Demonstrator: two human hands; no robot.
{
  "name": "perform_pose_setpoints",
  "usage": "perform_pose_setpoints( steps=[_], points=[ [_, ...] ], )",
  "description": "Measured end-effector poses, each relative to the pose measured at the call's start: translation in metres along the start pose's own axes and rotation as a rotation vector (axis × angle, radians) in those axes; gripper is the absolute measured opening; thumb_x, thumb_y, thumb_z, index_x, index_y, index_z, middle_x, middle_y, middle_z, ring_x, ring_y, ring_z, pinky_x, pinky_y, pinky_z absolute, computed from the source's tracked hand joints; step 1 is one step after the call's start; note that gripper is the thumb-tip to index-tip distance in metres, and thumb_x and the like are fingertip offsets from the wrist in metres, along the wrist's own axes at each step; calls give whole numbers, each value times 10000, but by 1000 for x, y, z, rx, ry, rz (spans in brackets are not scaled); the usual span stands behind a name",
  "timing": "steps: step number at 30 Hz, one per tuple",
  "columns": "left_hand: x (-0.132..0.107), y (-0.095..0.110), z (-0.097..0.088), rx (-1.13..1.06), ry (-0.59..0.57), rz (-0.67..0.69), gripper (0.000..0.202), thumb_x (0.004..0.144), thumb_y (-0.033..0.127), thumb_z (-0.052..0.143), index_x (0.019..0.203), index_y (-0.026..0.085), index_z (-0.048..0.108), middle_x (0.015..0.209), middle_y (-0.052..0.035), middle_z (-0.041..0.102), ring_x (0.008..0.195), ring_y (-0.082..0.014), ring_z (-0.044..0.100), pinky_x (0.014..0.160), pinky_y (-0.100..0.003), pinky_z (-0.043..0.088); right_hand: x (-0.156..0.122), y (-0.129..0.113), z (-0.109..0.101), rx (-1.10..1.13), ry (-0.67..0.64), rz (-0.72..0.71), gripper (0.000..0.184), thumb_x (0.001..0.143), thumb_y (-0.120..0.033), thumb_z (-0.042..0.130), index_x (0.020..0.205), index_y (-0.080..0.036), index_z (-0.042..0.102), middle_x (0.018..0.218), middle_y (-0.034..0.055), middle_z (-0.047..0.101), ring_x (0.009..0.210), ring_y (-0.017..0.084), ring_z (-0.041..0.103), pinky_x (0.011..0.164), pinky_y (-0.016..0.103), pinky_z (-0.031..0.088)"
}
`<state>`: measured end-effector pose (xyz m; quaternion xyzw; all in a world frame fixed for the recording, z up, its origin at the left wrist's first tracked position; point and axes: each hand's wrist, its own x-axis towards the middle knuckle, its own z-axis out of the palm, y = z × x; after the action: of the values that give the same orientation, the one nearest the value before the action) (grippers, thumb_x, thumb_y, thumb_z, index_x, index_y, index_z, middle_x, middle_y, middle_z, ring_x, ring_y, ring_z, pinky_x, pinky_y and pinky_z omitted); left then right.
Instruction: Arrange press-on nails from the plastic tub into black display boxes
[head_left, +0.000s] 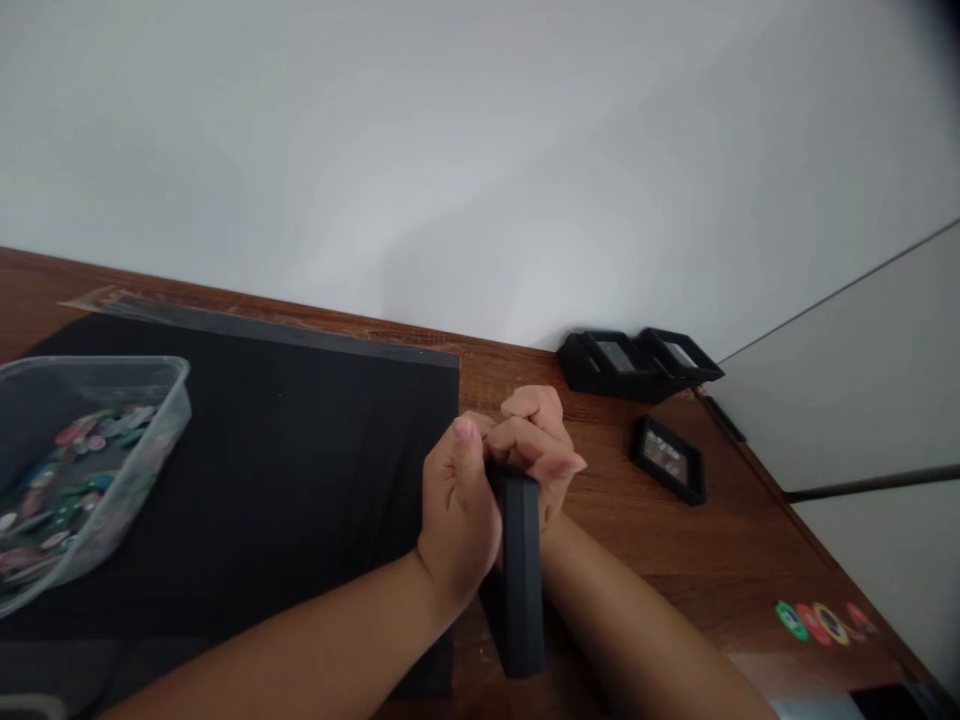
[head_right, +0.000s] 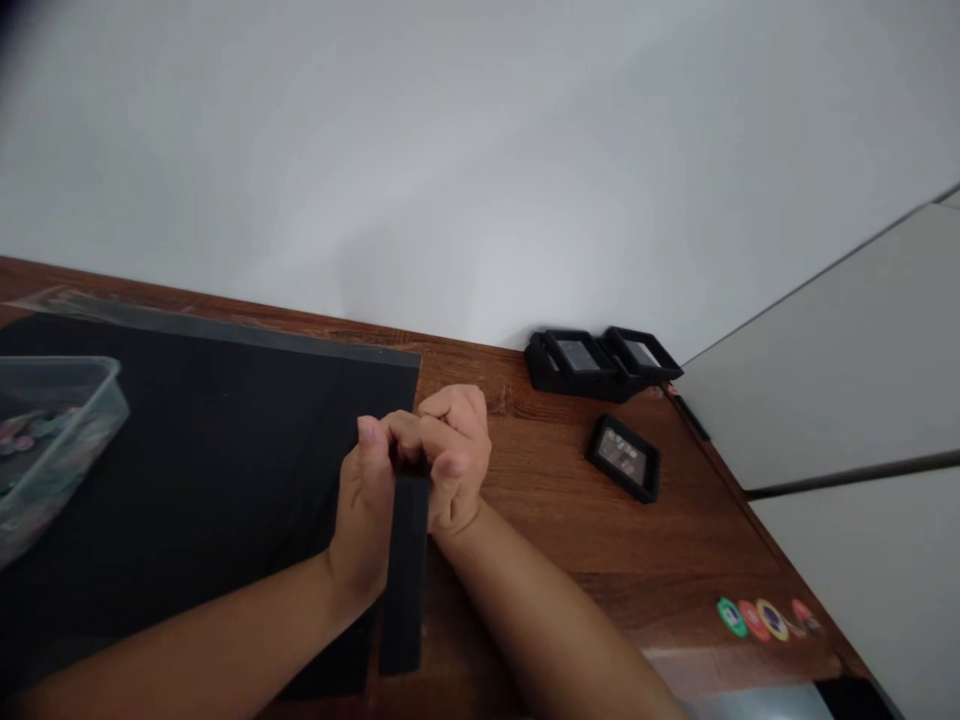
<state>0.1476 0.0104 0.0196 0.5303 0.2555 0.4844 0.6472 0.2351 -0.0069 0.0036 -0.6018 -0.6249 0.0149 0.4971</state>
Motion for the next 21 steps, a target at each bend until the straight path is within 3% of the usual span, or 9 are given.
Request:
perform_pose_setpoints(
  steps=[3, 4, 9, 16, 21],
  points=[
    [0, 4, 0, -6, -10, 6, 643, 1016, 669, 256, 591, 227, 451, 653, -36, 552, 698, -196, 552, 711, -339, 484, -2, 1, 1, 90, 235, -16, 760, 978, -716, 47, 570, -249, 488, 734, 57, 397, 729, 242, 455, 690, 425, 430],
    [0, 4, -1, -3, -5, 6, 634, 1008, 681, 273, 606, 225, 456, 671, -39, 555, 706, -198, 547, 707, -339, 480, -2, 0, 1, 95, 255, -28, 753, 985, -712, 71, 572, -250, 499, 730, 54, 397, 727, 239, 458, 689, 422, 433],
    [-1, -3, -5, 20, 28, 2, 590, 963, 709, 405, 641, 218, 463, 690, -31, 500, 695, -190, 487, 682, -336, 439, -1, -1, -2, 30, 279, -64, 766, 993, -690, 41, 566, -255, 503, 704, 55, 385, 754, 250, 490, 730, 440, 441],
    [0, 2, -1, -26, 21, -66, 634, 952, 737, 385, 600, 216, 472, 626, -26, 512, 634, -179, 477, 617, -329, 418, -1, 1, 0, 66, 246, -109, 762, 1003, -666, 33, 555, -251, 489, 649, 59, 419, 705, 246, 487, 716, 452, 425],
    [1, 4, 1, -56, 16, -58, 647, 943, 751, 381, 600, 215, 495, 632, -30, 547, 629, -176, 493, 599, -324, 425, -3, 2, 1, -17, 251, -56, 779, 986, -688, -7, 527, -253, 450, 629, 59, 408, 698, 243, 490, 709, 449, 432]
  ],
)
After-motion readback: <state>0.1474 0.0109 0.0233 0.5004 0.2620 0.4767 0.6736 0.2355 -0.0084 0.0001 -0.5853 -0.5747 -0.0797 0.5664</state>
